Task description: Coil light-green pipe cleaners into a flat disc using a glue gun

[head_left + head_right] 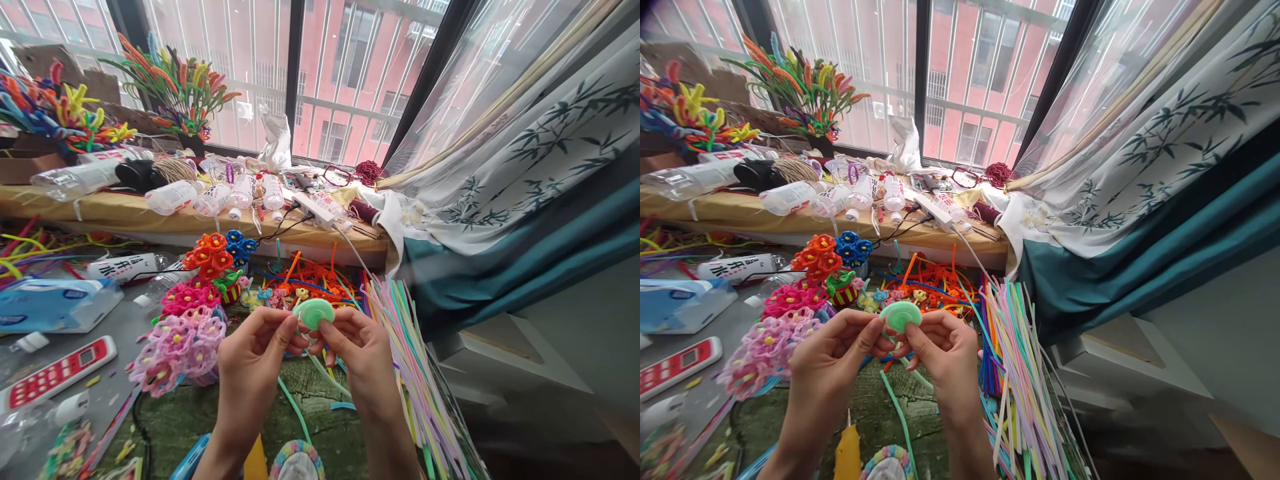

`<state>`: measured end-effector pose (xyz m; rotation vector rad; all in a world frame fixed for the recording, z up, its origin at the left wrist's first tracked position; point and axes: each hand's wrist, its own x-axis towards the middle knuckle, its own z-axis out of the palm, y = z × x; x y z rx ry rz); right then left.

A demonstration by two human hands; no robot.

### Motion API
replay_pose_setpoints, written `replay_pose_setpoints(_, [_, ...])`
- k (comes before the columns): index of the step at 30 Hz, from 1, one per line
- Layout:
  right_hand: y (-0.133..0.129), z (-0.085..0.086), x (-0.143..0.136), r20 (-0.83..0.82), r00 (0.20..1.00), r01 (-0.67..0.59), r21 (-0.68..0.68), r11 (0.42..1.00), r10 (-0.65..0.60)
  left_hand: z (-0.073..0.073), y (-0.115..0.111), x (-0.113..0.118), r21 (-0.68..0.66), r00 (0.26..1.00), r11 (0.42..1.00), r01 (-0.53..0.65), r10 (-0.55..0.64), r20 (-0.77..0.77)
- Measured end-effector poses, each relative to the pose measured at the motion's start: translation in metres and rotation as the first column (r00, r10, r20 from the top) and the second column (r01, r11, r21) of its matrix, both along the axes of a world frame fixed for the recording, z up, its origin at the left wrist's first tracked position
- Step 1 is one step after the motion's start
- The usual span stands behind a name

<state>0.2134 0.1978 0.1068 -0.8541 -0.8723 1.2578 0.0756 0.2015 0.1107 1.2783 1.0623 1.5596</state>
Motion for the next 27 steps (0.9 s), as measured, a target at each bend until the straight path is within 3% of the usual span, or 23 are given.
replay_pose_setpoints(9, [-0.0006, -0.0017, -0.0027, -0.005, 0.999, 0.034, -0.026, 0.999, -0.034, 0.0011, 0.0001, 0.0002, 0.032, 0.997, 0.997, -0.068, 0.069, -0.033])
replay_pose_setpoints(27, [-0.0007, -0.0018, -0.0040, -0.035, 0.999, -0.029, 0.007, 1.000, 0.030, 0.0046, -0.0016, 0.0031, -0.032, 0.997, 0.997, -0.073, 0.072, -0.019])
